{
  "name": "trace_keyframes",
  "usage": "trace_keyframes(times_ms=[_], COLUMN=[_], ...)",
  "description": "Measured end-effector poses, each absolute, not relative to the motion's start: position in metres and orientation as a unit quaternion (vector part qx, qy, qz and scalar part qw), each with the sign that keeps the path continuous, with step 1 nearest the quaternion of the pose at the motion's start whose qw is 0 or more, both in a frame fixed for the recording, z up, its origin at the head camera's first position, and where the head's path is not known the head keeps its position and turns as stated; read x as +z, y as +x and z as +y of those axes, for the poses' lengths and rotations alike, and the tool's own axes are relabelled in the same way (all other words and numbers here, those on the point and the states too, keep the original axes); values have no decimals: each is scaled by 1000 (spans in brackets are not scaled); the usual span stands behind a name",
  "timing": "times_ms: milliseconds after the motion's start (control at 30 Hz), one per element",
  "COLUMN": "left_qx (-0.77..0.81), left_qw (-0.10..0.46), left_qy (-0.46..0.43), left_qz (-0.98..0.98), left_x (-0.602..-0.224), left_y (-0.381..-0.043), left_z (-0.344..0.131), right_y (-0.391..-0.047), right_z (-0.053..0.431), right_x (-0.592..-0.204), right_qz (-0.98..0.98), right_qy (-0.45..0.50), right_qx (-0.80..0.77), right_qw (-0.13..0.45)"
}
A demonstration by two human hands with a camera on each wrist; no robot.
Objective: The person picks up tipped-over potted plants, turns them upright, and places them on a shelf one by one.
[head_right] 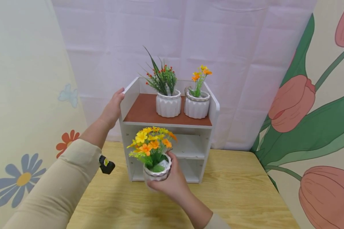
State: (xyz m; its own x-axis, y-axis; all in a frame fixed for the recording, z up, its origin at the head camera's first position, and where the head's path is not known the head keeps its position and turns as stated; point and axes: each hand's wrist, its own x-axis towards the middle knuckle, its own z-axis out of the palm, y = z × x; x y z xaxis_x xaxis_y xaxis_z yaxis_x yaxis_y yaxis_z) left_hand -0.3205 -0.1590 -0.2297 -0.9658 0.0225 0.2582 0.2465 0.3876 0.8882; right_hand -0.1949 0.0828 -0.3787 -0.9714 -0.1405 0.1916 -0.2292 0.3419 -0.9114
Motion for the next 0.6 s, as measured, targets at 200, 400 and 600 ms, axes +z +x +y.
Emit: trace_keyframes(times_ms=[200, 400, 600], left_qx=[-552, -559, -562], left_qw=[111, 118, 109], left_qy=[-86, -91, -88], left_qz=[-822, -815, -815], left_x=[-230, -230, -230], left_y=[-320, -320, -318], left_z=[-159, -159, -158], right_y=[-194, -194, -196], right_z=[77, 72, 68], right_x=[-360, -334, -308], right_qz=[-814, -813, -808], right_qy=[123, 131, 141], right_qx=[566, 565, 570], right_qw=[45, 45, 47])
